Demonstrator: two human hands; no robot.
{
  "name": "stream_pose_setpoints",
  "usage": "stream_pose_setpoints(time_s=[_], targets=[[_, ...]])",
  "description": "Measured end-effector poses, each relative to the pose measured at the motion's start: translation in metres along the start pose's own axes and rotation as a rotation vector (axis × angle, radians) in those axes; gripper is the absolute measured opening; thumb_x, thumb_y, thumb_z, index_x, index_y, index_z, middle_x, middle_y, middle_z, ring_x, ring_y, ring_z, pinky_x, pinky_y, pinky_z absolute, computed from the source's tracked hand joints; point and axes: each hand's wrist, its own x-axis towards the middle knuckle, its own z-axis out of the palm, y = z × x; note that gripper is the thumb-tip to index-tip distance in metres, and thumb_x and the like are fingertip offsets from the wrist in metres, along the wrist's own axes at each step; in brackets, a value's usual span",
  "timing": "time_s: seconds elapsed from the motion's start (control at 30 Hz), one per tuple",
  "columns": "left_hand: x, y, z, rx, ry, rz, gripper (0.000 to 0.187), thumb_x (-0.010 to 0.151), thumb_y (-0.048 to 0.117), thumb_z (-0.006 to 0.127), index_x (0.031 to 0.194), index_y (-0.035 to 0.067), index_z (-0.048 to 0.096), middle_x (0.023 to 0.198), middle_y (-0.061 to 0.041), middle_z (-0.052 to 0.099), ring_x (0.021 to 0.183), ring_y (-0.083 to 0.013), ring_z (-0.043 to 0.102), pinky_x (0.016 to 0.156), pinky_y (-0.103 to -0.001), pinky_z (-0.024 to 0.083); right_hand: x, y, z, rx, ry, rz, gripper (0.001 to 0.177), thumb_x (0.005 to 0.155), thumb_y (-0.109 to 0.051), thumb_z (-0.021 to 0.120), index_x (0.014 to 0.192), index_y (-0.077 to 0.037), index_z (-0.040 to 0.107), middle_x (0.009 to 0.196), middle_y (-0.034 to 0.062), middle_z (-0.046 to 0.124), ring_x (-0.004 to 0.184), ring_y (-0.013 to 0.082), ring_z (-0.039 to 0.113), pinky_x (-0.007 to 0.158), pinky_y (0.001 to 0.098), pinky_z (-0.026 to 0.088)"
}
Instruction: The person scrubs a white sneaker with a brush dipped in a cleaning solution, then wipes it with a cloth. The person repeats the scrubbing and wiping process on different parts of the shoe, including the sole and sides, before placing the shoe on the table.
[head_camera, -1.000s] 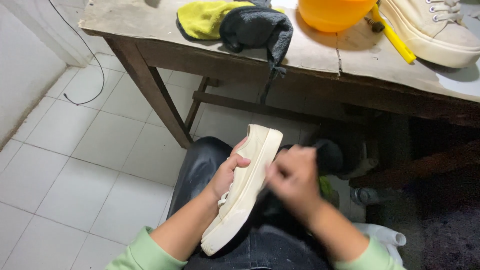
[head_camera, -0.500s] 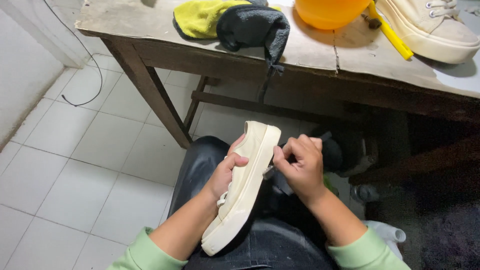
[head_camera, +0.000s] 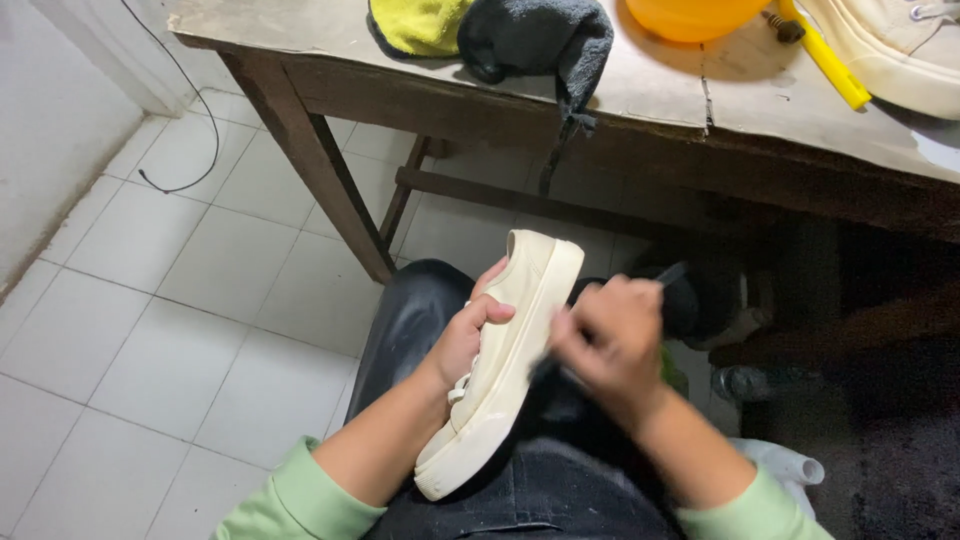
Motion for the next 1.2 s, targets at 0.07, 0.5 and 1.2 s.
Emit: stream_pose_setpoints(time_s=[0.07,0.5,1.2], targets=[[0.008,-0.006,-0.008,0.007,-0.005,0.009,0.081,0.079,0.010,0.055,0.158,0.024,0.042,0.128,-0.027,0.059,0.105,-0.0350,0.062,0.098,-0.041,0.053,-0.004,-0.003,0.003,0.001,-0.006,0.020,0.039,0.089,-0.013,0.069,0.057,-0.019,0.048,0.050,-0.0022,0.039,0.048,0.0230,0.042,0.065,0.0353,0.035],[0.008,-0.004,-0.003,0.095,0.013,0.003,0.081,0.079,0.012,0.057,0.157,0.025,0.042,0.133,-0.030,0.056,0.106,-0.0343,0.060,0.097,-0.038,0.051,-0.006,-0.023,0.008,0.063,-0.038,-0.099,0.039,0.084,-0.018,0.071,0.055,-0.022,0.046,0.050,-0.0028,0.038,0.046,0.0219,0.041,0.058,0.0358,0.034],[0.008,-0.005,0.001,0.151,0.007,0.026,0.082,0.078,0.012,0.060,0.157,0.025,0.042,0.132,-0.028,0.060,0.100,-0.0334,0.063,0.092,-0.041,0.055,0.010,0.023,0.000,-0.115,0.009,-0.092,0.038,0.088,-0.022,0.072,0.060,-0.018,0.047,0.053,0.0004,0.038,0.050,0.0256,0.044,0.063,0.0369,0.034]])
